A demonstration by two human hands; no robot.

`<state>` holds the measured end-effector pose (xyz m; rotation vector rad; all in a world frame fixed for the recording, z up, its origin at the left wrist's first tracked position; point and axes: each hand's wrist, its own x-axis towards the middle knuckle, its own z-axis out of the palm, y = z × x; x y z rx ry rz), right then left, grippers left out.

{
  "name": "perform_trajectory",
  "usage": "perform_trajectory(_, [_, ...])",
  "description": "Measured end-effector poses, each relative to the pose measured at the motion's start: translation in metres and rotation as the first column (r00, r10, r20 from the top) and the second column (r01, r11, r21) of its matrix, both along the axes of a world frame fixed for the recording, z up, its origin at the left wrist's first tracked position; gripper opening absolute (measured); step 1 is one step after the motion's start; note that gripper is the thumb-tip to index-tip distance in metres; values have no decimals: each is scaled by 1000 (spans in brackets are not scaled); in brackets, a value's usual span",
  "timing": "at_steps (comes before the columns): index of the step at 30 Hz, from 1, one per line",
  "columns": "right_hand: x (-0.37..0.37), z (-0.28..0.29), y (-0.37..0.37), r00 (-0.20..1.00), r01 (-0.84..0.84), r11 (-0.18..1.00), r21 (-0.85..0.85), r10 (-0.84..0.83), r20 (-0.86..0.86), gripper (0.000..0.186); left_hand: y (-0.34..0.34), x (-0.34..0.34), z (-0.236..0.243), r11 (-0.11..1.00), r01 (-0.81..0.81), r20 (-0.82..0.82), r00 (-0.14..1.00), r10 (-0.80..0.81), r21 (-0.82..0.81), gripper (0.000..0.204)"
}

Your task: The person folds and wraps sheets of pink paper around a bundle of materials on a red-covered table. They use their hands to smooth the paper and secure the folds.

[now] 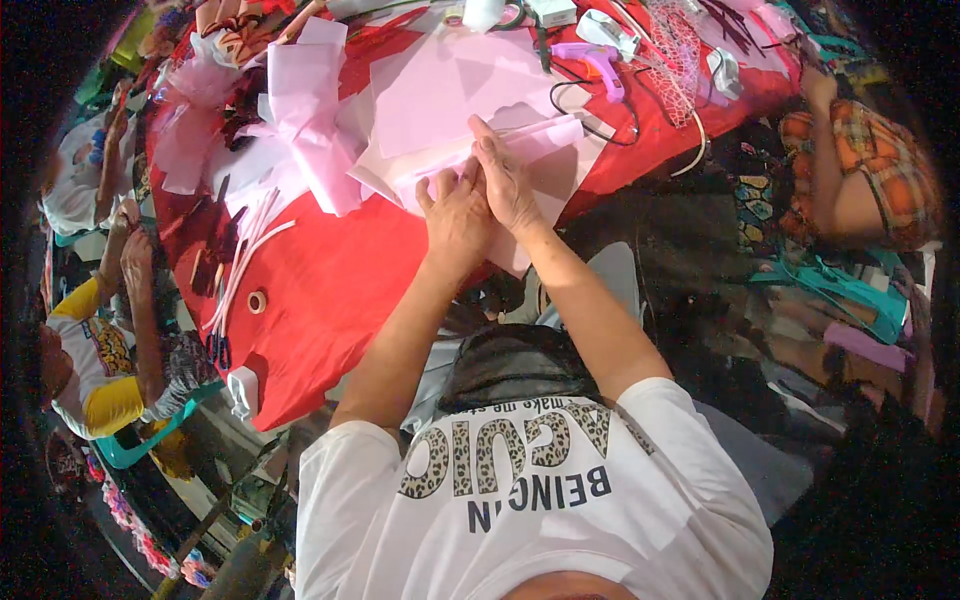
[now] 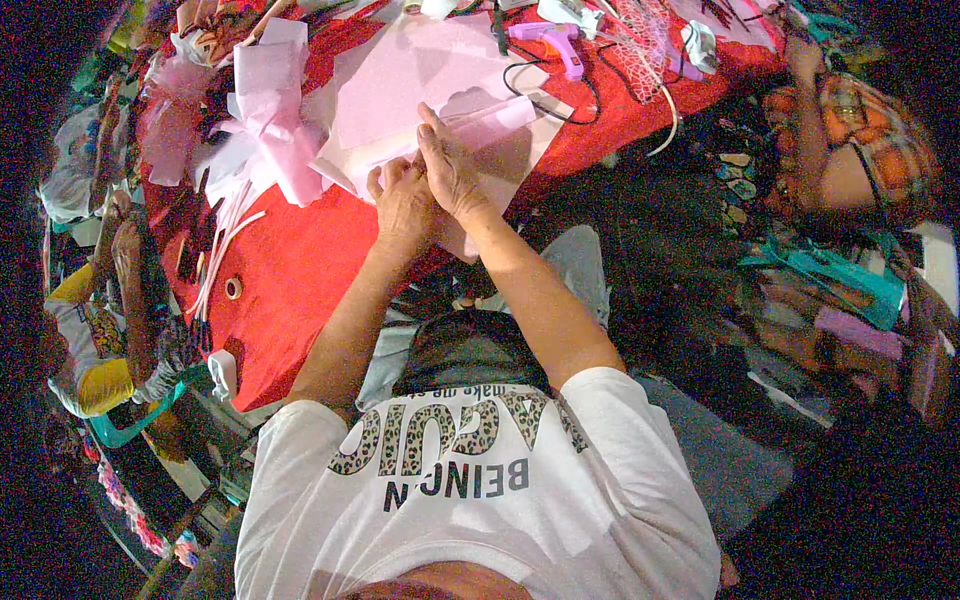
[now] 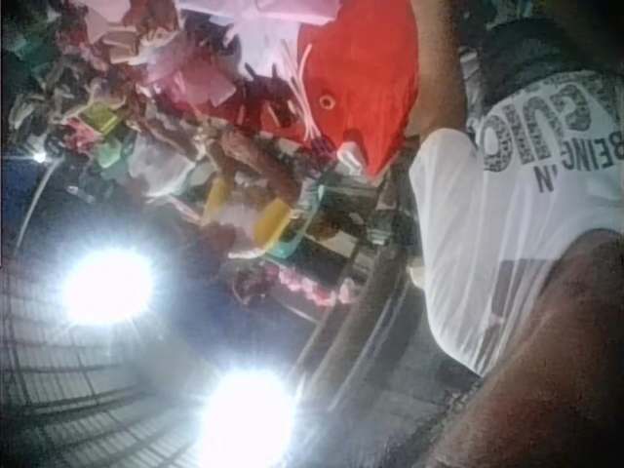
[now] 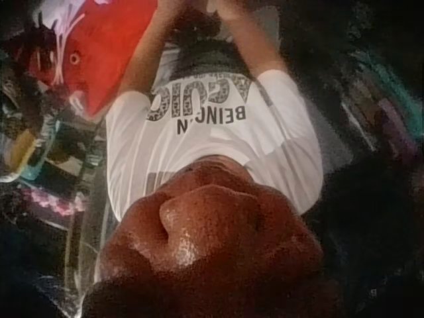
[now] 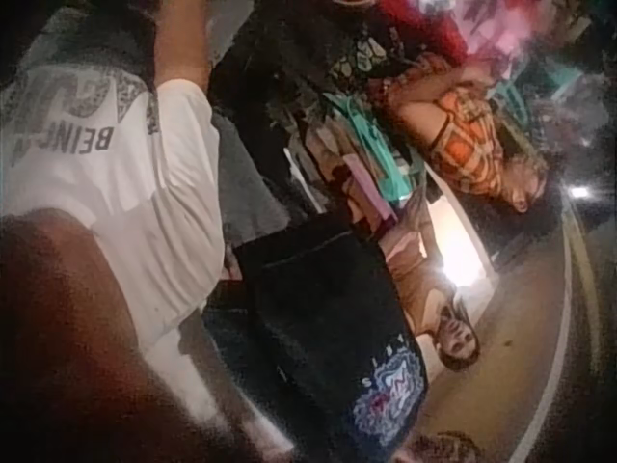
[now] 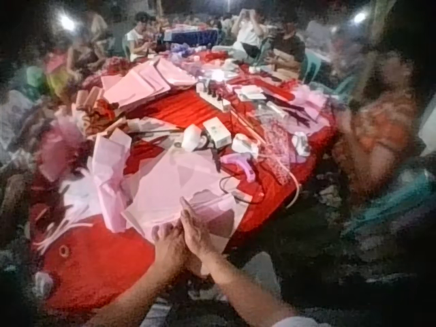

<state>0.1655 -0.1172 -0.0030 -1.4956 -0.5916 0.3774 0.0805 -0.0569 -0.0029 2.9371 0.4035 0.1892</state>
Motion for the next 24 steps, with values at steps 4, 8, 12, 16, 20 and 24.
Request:
perform_trajectory(4, [4, -10, -3, 987, 3, 980, 200, 29, -159, 57, 1, -1, -3, 1000, 10, 74, 997, -12, 27, 49])
perform_trajectory(8, [8, -19, -2, 974, -13, 967, 256, 70, -215, 58, 1, -6, 0, 1000, -12, 58, 998, 11, 12, 54])
perform_trajectory(12, [7, -22, -1, 980, 0, 969, 247, 50, -195, 60, 11, -13, 9, 999, 27, -15, 999, -28, -39, 53])
perform_trajectory(16, [4, -17, 3, 998, 39, 987, 156, -30, -58, 60, 13, -15, 7, 997, 76, -54, 996, -74, 33, 52])
perform_trajectory(20, [-8, -1, 16, 1000, 17, 991, 133, -19, 15, 60, 14, -17, 4, 996, 65, -91, 994, -59, 64, 51])
perform_trajectory(24, [0, -11, 22, 994, -73, 993, 96, 81, -75, 58, 10, -15, 3, 997, 59, -31, 998, -58, 40, 49])
